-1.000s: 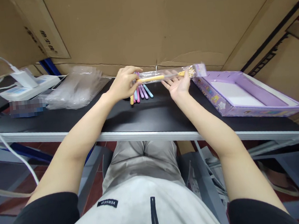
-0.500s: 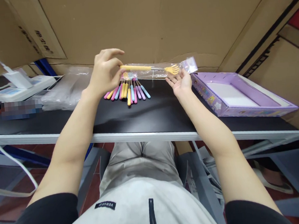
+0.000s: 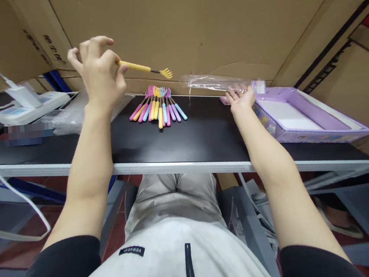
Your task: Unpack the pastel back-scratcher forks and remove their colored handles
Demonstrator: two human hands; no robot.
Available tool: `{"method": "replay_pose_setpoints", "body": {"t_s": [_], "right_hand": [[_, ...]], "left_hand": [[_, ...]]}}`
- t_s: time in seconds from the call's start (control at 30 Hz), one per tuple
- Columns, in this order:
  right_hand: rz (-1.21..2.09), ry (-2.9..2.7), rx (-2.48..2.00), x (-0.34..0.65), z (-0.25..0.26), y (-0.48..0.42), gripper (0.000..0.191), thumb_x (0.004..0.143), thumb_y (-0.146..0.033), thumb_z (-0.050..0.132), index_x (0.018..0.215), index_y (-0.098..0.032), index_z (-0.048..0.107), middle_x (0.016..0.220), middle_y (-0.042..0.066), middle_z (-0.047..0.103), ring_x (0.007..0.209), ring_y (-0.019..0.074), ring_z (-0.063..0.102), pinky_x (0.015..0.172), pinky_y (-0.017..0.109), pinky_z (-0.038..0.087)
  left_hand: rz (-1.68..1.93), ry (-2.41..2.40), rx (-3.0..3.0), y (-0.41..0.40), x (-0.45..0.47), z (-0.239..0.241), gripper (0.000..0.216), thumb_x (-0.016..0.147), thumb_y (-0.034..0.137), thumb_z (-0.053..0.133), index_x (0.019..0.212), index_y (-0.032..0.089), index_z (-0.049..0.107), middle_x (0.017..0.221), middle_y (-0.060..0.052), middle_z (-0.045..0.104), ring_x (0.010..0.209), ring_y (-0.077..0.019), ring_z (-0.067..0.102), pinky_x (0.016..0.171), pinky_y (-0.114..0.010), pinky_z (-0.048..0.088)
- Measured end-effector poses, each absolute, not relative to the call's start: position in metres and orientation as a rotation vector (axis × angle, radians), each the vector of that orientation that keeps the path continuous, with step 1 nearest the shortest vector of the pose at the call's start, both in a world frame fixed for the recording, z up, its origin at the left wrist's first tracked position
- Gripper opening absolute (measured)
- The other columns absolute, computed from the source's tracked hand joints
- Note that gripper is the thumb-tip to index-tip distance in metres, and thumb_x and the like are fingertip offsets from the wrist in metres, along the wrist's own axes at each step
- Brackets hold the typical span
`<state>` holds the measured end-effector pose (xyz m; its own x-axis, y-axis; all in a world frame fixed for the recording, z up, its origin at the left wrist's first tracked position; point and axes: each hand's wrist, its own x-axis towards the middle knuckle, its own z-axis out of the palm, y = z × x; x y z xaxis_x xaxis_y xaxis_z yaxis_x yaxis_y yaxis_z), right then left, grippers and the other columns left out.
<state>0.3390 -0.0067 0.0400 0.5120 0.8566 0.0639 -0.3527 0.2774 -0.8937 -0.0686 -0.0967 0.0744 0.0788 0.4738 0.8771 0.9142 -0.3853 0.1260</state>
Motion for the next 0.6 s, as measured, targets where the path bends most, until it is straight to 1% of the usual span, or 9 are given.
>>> {"method": "replay_pose_setpoints", "body": {"t_s": [0.03,0.1,0.17,0.33,0.4,0.5,0.6], "right_hand": [[0.882,-0.627,-0.973,0.339,0.039,-0.006,0.036,0.108,-0.049,0.048,0.119,-0.024,0.071,0.118,0.009,0.074,0.104,0.0206,0.079,0.095,0.043,0.067],[0.892,-0.614,-0.962,0.337,0.038,-0.006,0.036,0.109,-0.047,0.045,0.118,-0.023,0.071,0.117,0.009,0.075,0.103,0.0198,0.079,0.095,0.043,0.067],[0.914,-0.585,-0.943,0.335,0.038,-0.006,0.037,0.111,-0.044,0.04,0.117,-0.023,0.07,0.117,0.009,0.075,0.1,0.0185,0.079,0.094,0.041,0.067],[0.92,-0.616,-0.948,0.331,0.035,-0.004,0.034,0.107,-0.049,0.048,0.116,-0.025,0.07,0.112,0.008,0.075,0.103,0.0215,0.078,0.089,0.044,0.069],[0.934,-0.592,-0.932,0.33,0.034,-0.003,0.035,0.108,-0.049,0.045,0.116,-0.024,0.069,0.112,0.008,0.075,0.101,0.0201,0.077,0.088,0.041,0.069],[0.951,-0.605,-0.934,0.329,0.033,-0.002,0.037,0.107,-0.051,0.049,0.115,-0.022,0.069,0.111,0.008,0.075,0.096,0.0181,0.075,0.089,0.039,0.069],[0.939,-0.684,-0.975,0.326,0.032,-0.002,0.039,0.1,-0.058,0.059,0.11,-0.022,0.07,0.107,0.007,0.074,0.093,0.0178,0.072,0.088,0.04,0.069]], "left_hand": [[-1.278,-1.4,-1.884,-0.097,-0.065,0.074,0.027,0.102,0.054,0.055,0.114,0.034,0.07,0.157,0.004,0.06,0.145,-0.0379,0.042,0.121,-0.075,0.016],[-1.335,-1.443,-1.862,-0.094,-0.057,0.072,0.019,0.1,0.049,0.059,0.099,0.033,0.069,0.153,0.002,0.063,0.142,-0.0378,0.045,0.122,-0.076,0.014],[-1.373,-1.452,-1.873,-0.09,-0.051,0.068,0.019,0.098,0.049,0.06,0.092,0.033,0.067,0.15,0.001,0.065,0.139,-0.0388,0.046,0.122,-0.078,0.011],[-1.253,-1.454,-2.003,-0.081,-0.046,0.06,0.027,0.102,0.054,0.052,0.1,0.032,0.067,0.151,-0.001,0.064,0.138,-0.0381,0.044,0.122,-0.079,0.009],[-1.218,-1.42,-2.059,-0.08,-0.044,0.057,0.03,0.103,0.055,0.049,0.098,0.03,0.066,0.149,-0.003,0.065,0.137,-0.0377,0.046,0.121,-0.08,0.008],[-1.152,-1.349,-2.176,-0.078,-0.039,0.055,0.033,0.104,0.053,0.048,0.092,0.026,0.063,0.143,-0.005,0.069,0.133,-0.0353,0.051,0.122,-0.079,0.014],[-1.001,-1.287,-2.359,-0.076,-0.033,0.052,0.031,0.1,0.051,0.053,0.087,0.025,0.065,0.129,-0.007,0.075,0.124,-0.034,0.06,0.119,-0.072,0.029]]}}
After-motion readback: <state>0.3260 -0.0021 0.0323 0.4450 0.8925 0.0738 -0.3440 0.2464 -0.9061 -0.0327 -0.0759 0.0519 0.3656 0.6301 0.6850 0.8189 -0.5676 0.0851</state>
